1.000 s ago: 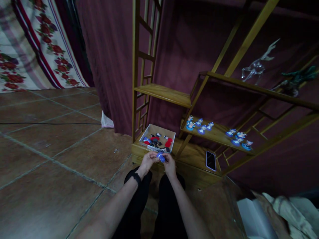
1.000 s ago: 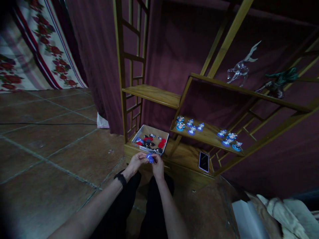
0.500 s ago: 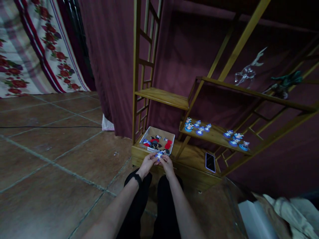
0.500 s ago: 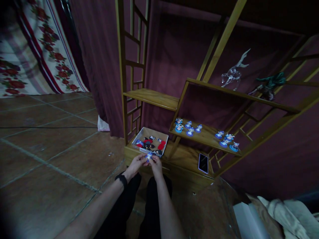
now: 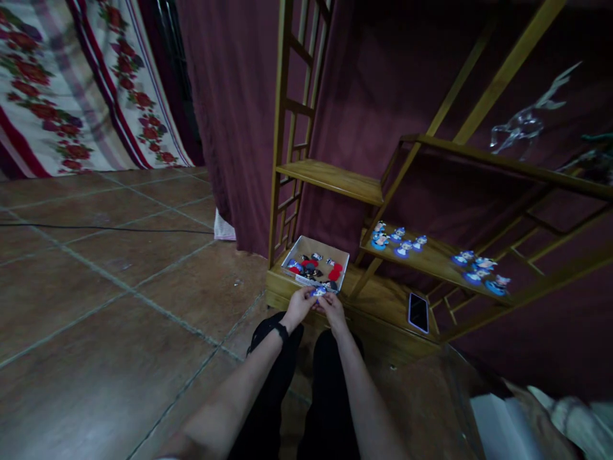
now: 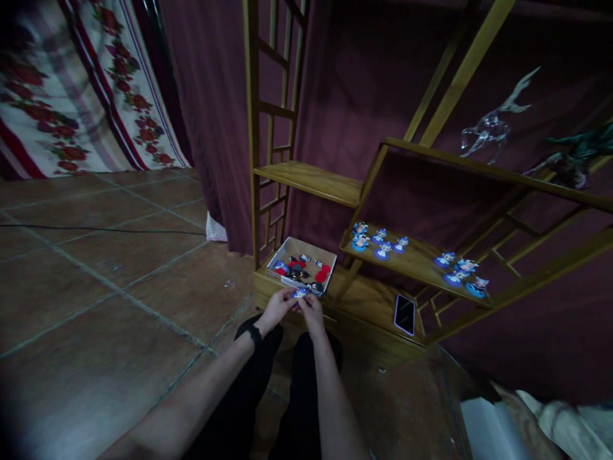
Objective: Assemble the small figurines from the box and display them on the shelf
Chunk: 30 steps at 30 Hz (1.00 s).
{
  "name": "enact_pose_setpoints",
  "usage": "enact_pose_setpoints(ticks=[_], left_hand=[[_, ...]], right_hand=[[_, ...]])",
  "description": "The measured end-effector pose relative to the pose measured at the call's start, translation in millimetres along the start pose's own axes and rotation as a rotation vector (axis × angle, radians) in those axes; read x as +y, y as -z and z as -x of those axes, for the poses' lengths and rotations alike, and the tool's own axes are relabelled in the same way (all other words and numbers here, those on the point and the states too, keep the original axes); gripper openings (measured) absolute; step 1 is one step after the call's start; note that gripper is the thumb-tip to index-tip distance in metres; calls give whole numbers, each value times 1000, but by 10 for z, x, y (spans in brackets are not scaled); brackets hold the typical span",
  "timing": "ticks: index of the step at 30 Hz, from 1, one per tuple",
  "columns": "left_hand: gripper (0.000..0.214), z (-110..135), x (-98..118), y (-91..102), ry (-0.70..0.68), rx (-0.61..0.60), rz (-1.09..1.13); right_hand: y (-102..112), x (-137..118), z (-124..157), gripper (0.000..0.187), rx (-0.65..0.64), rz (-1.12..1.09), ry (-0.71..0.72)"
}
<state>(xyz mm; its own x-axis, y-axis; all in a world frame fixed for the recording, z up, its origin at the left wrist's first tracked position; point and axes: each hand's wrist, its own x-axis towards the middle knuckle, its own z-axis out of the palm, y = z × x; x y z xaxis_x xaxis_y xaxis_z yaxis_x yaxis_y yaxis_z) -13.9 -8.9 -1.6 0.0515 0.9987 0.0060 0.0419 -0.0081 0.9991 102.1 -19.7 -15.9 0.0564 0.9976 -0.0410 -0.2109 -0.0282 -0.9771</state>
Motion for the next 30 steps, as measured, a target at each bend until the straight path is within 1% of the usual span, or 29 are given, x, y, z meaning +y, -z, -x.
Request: enact_pose_setpoints(ticks=[2, 4, 8, 11, 15, 19, 24, 30], left_hand=[[30, 79, 52, -6, -110, 10, -230], [30, 175, 100, -14, -186, 18, -465], [33, 324, 184, -14, -216, -6, -876], [33, 347, 244, 13, -287, -60, -1051], [36, 305, 273, 59, -433, -89, -1196], [40, 263, 223, 83, -548, -84, -1280], [41, 240, 167, 81, -596, -41, -1317], [41, 230, 195, 81, -622, -24, -1339]], right_hand=[[3, 12, -6, 30, -4, 5, 10], [13, 30, -17, 29, 6, 38, 44], [38, 63, -46, 29, -1, 134, 121], [40, 61, -52, 28, 11, 175, 167], [31, 41, -35, 29, 51, 236, 230], [38, 52, -34, 30, 51, 296, 264], [24, 38, -35, 29, 52, 365, 298], [-10, 24, -34, 29, 70, 385, 328]])
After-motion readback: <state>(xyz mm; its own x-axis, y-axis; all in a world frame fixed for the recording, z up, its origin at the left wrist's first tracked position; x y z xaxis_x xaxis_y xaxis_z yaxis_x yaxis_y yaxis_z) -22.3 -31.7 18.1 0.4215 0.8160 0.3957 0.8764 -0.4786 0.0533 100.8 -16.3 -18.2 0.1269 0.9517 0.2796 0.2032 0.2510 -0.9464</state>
